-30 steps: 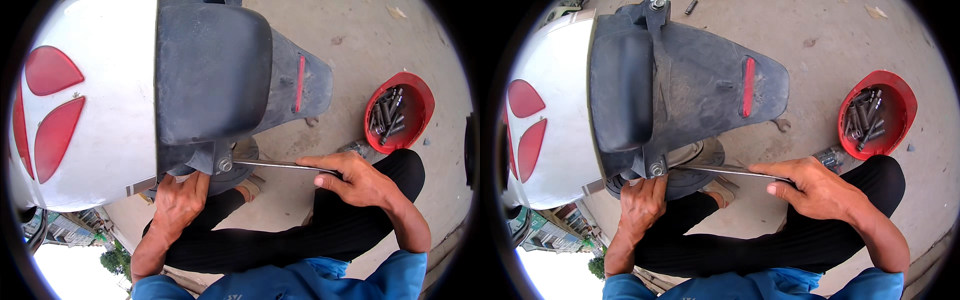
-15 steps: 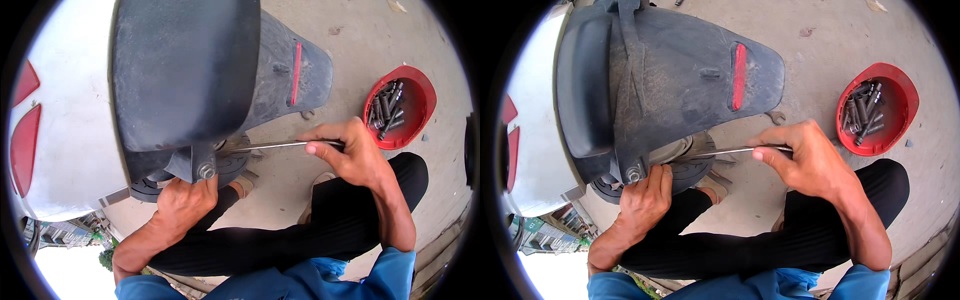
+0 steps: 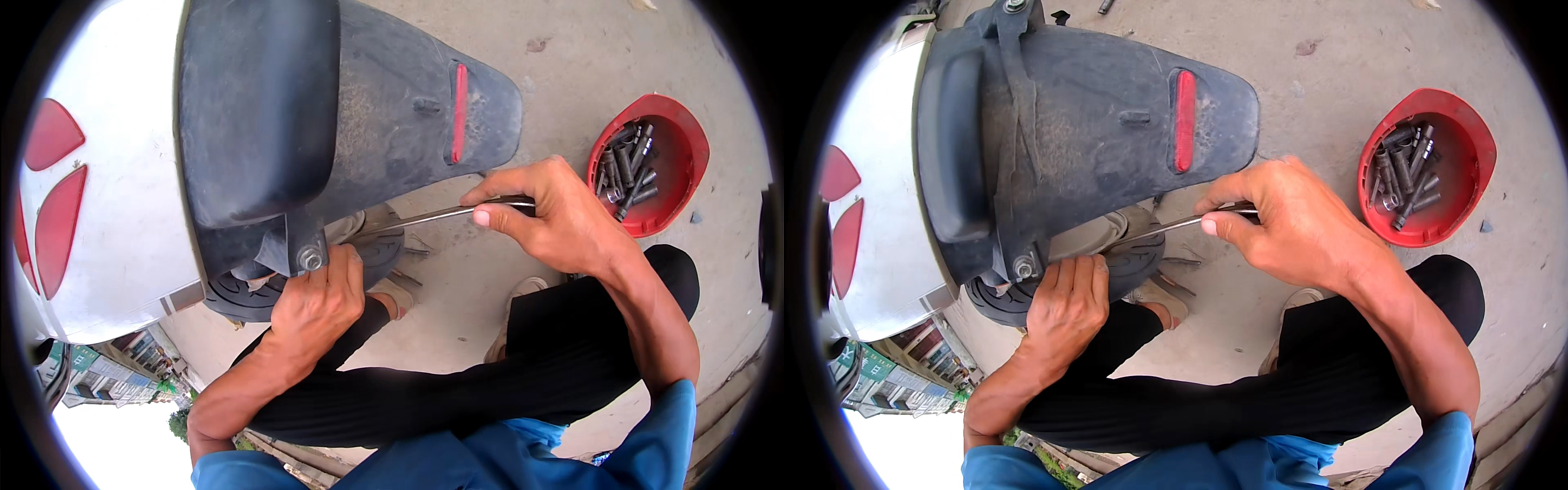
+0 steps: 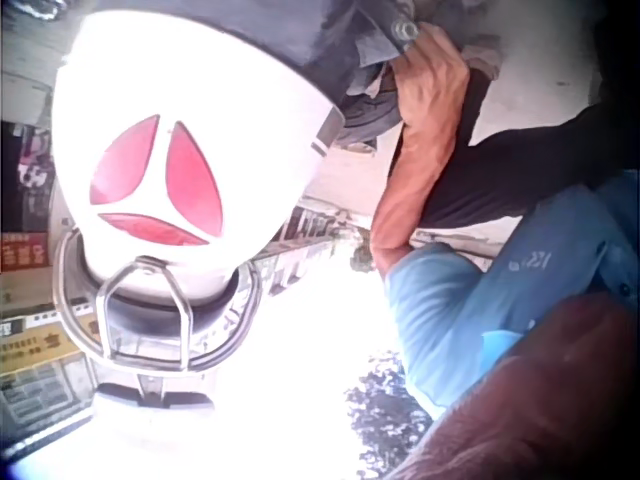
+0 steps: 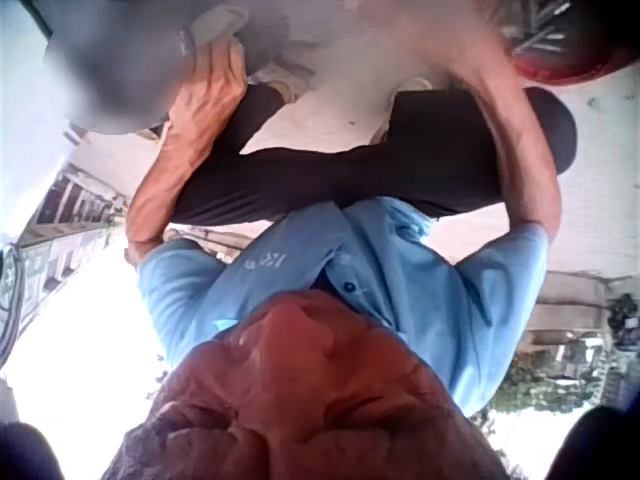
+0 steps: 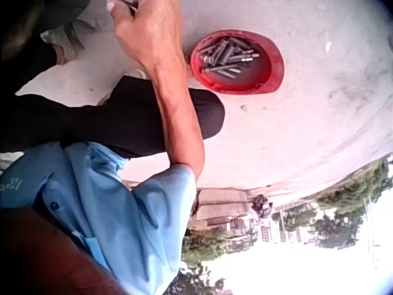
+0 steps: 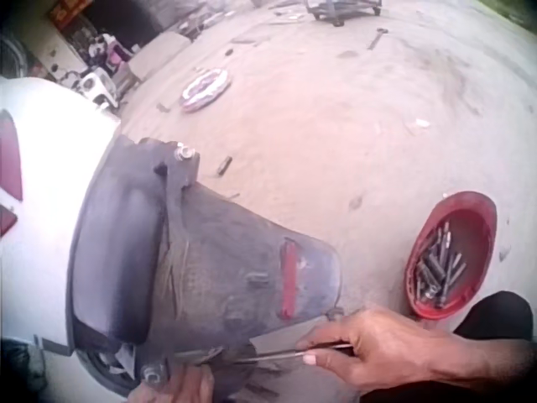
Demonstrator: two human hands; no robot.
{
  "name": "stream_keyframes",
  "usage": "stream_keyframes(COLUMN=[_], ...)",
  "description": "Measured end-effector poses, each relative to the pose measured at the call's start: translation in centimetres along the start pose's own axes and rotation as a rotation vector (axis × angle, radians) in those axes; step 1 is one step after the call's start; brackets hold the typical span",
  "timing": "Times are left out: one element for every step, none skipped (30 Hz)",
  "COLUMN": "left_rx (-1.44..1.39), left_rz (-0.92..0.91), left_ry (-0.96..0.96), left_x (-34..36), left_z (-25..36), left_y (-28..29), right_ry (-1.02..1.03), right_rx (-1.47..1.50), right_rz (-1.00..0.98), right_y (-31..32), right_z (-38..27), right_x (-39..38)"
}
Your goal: The person prying a tire off a scooter rim using a metal tire lever. They repeatedly insert the tool between the tire bead and the rim, working around the circumference until the tire is separated from the wheel assembly and held up for view.
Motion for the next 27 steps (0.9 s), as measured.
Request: stream_keyframes(left_rx=[-0.019,-0.027,-0.081,-0.137,-0.191,-0.206,-0.173,-0.140,-0.149,-0.171,-0.156,-0.137,-0.147,-0.150,-0.163,-0.175,-0.170,-0.163,-0.157,-0.160,-0.188,-0.189,-0.186,-0.180,-0.172,-0.164,-0.152], left_rz=[-0.035,-0.037,0.002,0.041,-0.033,-0.014,0.045,0.104,0.107,0.104,0.116,0.143,0.189,0.202,0.214,0.228,0.249,0.246,0.243,0.254,0.243,0.258,0.285,0.291,0.285,0.281,0.313], left_ry=[0.038,0.051,0.086,0.123,0.168,0.183,0.238,0.294,0.290,0.316,0.288,0.256,0.247,0.246,0.247,0.244,0.245,0.238,0.230,0.225,0.227,0.246,0.230,0.224,0.223,0.221,0.225], left_x=[-0.1,-0.4,-0.4,-0.7,-1.4,-1.7,-2.1,-2.6,-3.3,-3.6,-3.6,-3.2,-3.0,-2.7,-2.8,-2.9,-3.1,-3.7,-4.1,-4.1,-3.8,-3.4,-3.4,-3.7,-3.9,-4.0,-4.0], left_z=[0.3,0.5,0.4,0.2,-0.1,-0.5,-0.9,-1.3,-1.4,-1.3,-1.4,-1.5,-1.5,-1.4,-1.6,-1.7,-1.8,-1.5,-1.4,-1.5,-1.6,-1.8,-1.7,-1.6,-1.7,-1.7,-1.8], left_y=[0.1,0.2,0.1,-0.1,0.4,0.7,1.2,1.4,1.1,1.0,0.8,0.5,0.1,-0.1,-0.4,-0.7,-0.6,-0.5,-0.5,-0.7,-0.8,-0.8,-0.7,-0.9,-1.1,-1.3,-1.1], right_ry=[0.003,0.004,-0.046,-0.096,-0.117,-0.122,-0.115,-0.109,-0.103,-0.137,-0.171,-0.177,-0.117,-0.057,-0.034,-0.029,-0.039,-0.056,-0.081,-0.144,-0.082,0.010,-0.026,-0.022,-0.071,-0.121,-0.103], right_rx=[0.008,-0.001,0.032,0.063,0.092,0.064,0.088,0.112,0.087,0.037,-0.012,-0.040,-0.046,-0.050,-0.051,-0.067,-0.063,-0.052,-0.062,-0.089,-0.080,-0.094,-0.087,-0.087,-0.125,-0.163,-0.127], right_rz=[-0.004,-0.017,-0.011,-0.008,-0.047,-0.050,-0.070,-0.090,-0.110,-0.149,-0.187,-0.193,-0.173,-0.151,-0.165,-0.153,-0.175,-0.204,-0.209,-0.206,-0.168,-0.115,-0.081,-0.071,-0.043,-0.013,0.009], right_y=[-0.1,-0.4,-0.5,-0.6,-0.4,-0.2,0.0,0.2,0.3,0.6,0.7,0.7,0.7,0.8,0.9,0.7,0.5,-0.2,-0.3,0.1,0.0,0.3,0.2,-0.2,-0.5,-1.0,-1.5], right_z=[-0.3,-0.3,0.0,0.2,0.0,0.0,0.0,-0.1,-0.7,-1.4,-1.9,-1.6,-1.1,-0.8,-0.9,-1.2,-1.6,-1.7,-2.1,-1.9,-1.1,-0.8,-1.0,-0.8,-0.7,-0.4,0.0], right_x=[-0.5,-0.9,-1.4,-1.7,-1.7,-1.6,-1.3,-1.1,-0.7,-0.4,-0.2,-0.3,-0.5,-0.7,-0.4,-0.6,-0.8,-1.1,-1.0,-0.5,-1.0,-1.1,-2.0,-2.5,-2.9,-3.3,-3.9])
Point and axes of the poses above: each hand's wrist, its own x-axis towards the middle knuckle, its own y-axis out of the back of the hand, z = x × y, the point moved 1 cm from there along x, towards the middle knuckle, and after that the axes turned 5 degrees about z, right-handed, at the moved point
